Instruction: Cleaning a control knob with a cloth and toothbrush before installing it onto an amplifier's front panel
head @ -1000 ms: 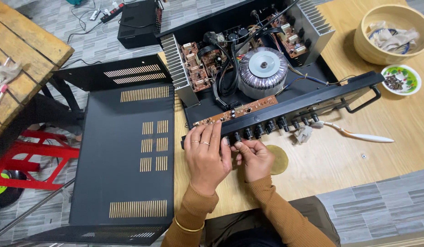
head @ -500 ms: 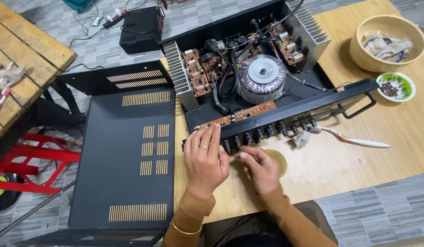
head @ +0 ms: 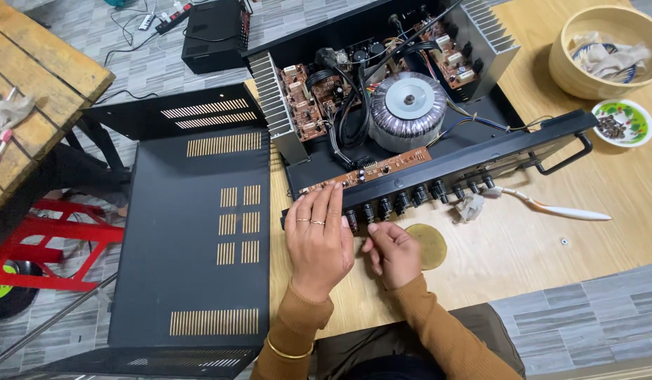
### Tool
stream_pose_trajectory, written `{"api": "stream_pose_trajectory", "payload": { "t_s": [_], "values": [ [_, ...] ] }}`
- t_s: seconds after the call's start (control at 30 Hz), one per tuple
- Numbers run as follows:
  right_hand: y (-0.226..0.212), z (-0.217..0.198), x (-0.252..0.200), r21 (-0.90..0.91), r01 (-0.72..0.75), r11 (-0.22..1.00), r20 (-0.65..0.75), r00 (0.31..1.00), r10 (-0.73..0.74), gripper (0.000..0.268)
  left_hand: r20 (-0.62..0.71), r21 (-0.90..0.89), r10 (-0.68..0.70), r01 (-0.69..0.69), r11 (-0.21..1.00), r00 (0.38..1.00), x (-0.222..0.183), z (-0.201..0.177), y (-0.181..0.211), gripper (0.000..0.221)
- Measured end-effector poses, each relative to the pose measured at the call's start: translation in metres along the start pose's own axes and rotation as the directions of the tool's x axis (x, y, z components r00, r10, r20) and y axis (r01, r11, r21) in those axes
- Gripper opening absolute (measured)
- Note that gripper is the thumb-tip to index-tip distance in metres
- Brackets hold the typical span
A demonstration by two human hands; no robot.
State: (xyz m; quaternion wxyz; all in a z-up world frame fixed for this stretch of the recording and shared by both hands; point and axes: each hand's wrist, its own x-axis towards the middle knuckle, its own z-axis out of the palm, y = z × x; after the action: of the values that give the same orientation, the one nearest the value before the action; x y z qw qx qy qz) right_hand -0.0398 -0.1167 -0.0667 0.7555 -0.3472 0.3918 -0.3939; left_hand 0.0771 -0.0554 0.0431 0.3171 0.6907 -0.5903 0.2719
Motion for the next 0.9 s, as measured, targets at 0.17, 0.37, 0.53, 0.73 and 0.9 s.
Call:
{"api": "stream_pose_trajectory", "payload": {
  "t_s": [0.17,0.37,0.53,0.73,0.9],
  "values": [
    [0.001,0.006,0.005,0.0,-0.032,0.999,0.027,0.999,0.032,0.022,-0.013,0.022,0.005,-0.005,1.0,1.0,-0.002,0.001,-0.001,0.046],
    [0.012,0.006,0.013,0.037,-0.062,0.997,0.029,0.998,0.061,0.022,-0.009,0.034,0.015,-0.015,0.999,1.0,-0.003,0.003,-0.004,0.047],
    [-0.003,0.016,0.004,0.105,-0.077,0.991,0.037,0.997,0.073,0.021,0.019,0.008,0.033,-0.033,0.999,0.999,-0.005,0.003,-0.006,0.046],
    [-0.006,0.017,0.001,0.269,-0.202,0.942,0.069,0.979,0.19,0.02,0.034,0.042,0.028,-0.029,0.999,0.999,-0.002,0.003,-0.006,0.041],
    [0.025,0.003,0.015,-0.075,0.102,0.992,0.022,0.995,-0.1,0.023,0.029,0.057,0.02,-0.022,0.998,0.999,-0.003,0.004,-0.006,0.038]
  ]
}}
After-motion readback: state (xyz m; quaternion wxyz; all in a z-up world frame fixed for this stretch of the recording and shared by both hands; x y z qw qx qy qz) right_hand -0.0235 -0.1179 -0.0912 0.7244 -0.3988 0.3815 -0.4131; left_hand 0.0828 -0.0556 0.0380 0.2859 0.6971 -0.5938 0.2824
